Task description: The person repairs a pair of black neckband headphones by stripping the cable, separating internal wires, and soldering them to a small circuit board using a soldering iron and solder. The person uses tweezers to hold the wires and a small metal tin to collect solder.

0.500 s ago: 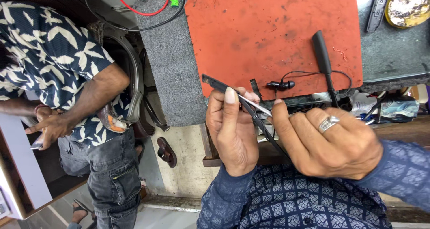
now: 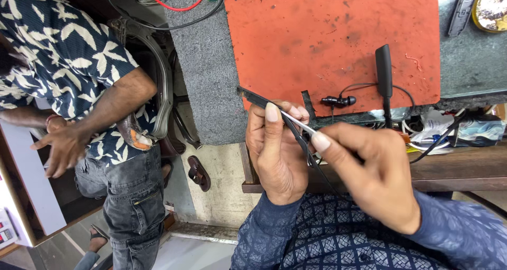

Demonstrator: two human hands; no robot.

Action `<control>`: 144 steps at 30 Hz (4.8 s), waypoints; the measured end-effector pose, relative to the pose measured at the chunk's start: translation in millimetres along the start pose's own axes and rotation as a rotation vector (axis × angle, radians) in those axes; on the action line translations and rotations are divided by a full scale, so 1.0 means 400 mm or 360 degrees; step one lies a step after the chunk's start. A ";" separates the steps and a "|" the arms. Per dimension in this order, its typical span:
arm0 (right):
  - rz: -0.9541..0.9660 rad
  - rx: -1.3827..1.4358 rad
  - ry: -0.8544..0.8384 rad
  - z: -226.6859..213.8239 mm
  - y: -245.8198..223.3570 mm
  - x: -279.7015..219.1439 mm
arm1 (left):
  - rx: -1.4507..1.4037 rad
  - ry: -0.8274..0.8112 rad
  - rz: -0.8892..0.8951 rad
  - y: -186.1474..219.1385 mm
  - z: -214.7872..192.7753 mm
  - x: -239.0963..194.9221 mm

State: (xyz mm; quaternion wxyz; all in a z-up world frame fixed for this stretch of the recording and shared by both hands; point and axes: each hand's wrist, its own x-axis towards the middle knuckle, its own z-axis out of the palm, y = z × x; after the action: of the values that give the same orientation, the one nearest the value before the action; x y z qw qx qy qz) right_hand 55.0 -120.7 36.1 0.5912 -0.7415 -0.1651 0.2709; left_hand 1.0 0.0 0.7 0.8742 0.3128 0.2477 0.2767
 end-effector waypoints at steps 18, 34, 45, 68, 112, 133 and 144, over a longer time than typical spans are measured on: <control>0.0584 0.0744 -0.0380 -0.093 0.074 -0.016 | 0.0492 -0.0103 0.0203 0.035 -0.022 0.021; 0.0268 0.0286 -0.0136 -0.091 0.037 0.009 | 0.0647 -0.0142 0.0093 0.045 -0.013 0.050; -0.1295 -0.1734 0.0171 -0.088 -0.006 0.035 | 0.0620 -0.0176 0.0061 0.048 -0.008 0.053; 0.0583 0.0695 -0.0208 -0.085 0.059 0.029 | 0.0506 -0.0216 -0.0060 0.057 -0.029 0.066; -0.1222 -0.1394 0.0162 -0.088 0.005 0.081 | 0.2678 -0.0743 0.1464 0.161 0.001 0.048; -0.1319 -0.1549 0.0223 -0.092 0.019 0.089 | 0.2485 -0.0774 0.1062 0.168 0.042 0.070; -0.1480 -0.1686 0.0227 -0.097 0.022 0.096 | 0.2653 -0.0761 0.1346 0.145 0.041 0.060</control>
State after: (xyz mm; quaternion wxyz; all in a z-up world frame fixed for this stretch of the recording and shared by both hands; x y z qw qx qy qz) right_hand 108.4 -131.8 25.5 0.2147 -0.7979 -0.5351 -0.1756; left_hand 9.0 46.5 45.4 0.2268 0.9445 0.0470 0.2330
